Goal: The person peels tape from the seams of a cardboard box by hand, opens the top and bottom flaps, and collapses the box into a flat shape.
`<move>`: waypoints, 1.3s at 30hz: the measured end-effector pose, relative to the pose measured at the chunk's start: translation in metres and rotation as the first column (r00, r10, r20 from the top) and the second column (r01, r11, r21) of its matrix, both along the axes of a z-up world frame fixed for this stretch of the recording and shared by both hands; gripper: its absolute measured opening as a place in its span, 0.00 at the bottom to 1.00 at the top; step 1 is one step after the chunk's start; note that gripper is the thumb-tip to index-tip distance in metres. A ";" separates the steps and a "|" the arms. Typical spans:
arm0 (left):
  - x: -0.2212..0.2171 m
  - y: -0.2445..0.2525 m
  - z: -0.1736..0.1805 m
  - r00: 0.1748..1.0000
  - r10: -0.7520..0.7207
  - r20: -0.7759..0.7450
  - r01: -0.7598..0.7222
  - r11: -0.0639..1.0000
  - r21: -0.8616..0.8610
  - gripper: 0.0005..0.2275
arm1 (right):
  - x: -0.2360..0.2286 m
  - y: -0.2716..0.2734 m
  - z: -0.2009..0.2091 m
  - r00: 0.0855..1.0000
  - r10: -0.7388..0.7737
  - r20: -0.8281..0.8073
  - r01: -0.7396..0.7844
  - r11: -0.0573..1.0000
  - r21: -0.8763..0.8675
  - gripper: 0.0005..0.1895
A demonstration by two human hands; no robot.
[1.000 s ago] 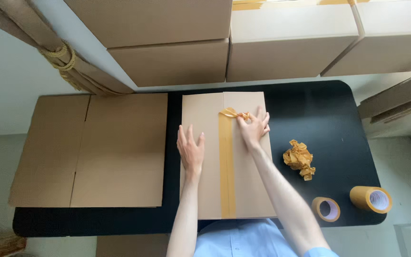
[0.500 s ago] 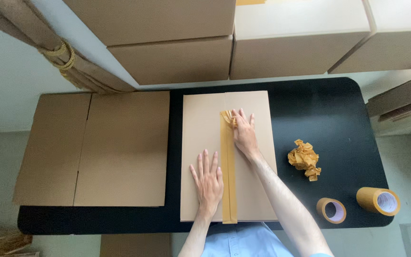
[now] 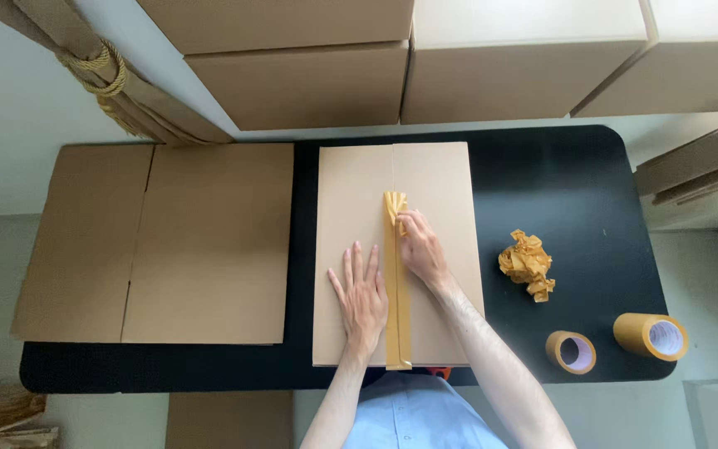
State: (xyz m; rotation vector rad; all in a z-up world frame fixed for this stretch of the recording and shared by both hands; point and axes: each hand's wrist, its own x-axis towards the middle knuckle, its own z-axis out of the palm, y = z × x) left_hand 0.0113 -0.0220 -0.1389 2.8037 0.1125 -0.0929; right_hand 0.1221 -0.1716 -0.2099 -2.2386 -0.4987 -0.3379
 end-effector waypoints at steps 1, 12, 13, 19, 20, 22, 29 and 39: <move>0.000 0.000 0.003 1.000 -0.001 -0.001 0.001 1.000 -0.002 0.24 | -0.006 0.002 0.011 1.000 -0.001 -0.001 0.001 1.000 -0.002 0.26; -0.002 -0.001 0.005 1.000 0.008 0.005 -0.008 1.000 -0.026 0.24 | -0.076 -0.008 0.006 0.986 0.138 0.091 -0.141 0.989 0.030 0.21; -0.004 -0.001 0.006 1.000 0.007 0.001 -0.007 1.000 -0.028 0.24 | -0.085 -0.009 0.000 0.987 0.137 0.087 -0.140 0.990 0.029 0.21; -0.006 -0.001 -0.003 0.998 0.025 0.057 -0.024 0.999 -0.033 0.24 | -0.102 -0.015 -0.003 0.996 -0.053 0.068 0.044 0.990 0.131 0.15; -0.006 0.000 -0.007 0.998 0.025 0.063 -0.022 0.999 -0.039 0.24 | -0.097 -0.010 0.010 0.995 -0.082 0.053 0.076 0.990 0.117 0.13; -0.004 0.000 -0.011 0.997 0.025 0.076 -0.022 0.999 -0.044 0.24 | -0.086 -0.005 0.022 0.993 -0.111 0.043 0.106 0.989 0.103 0.12; -0.004 0.000 -0.006 0.998 0.031 0.063 -0.027 0.998 -0.062 0.23 | -0.054 0.013 0.044 0.975 -0.212 0.070 0.215 0.976 -0.046 0.12; -0.003 -0.001 -0.004 0.996 0.040 0.076 -0.037 0.998 -0.047 0.23 | -0.040 0.017 0.027 0.963 -0.243 0.115 0.267 0.906 -0.328 0.05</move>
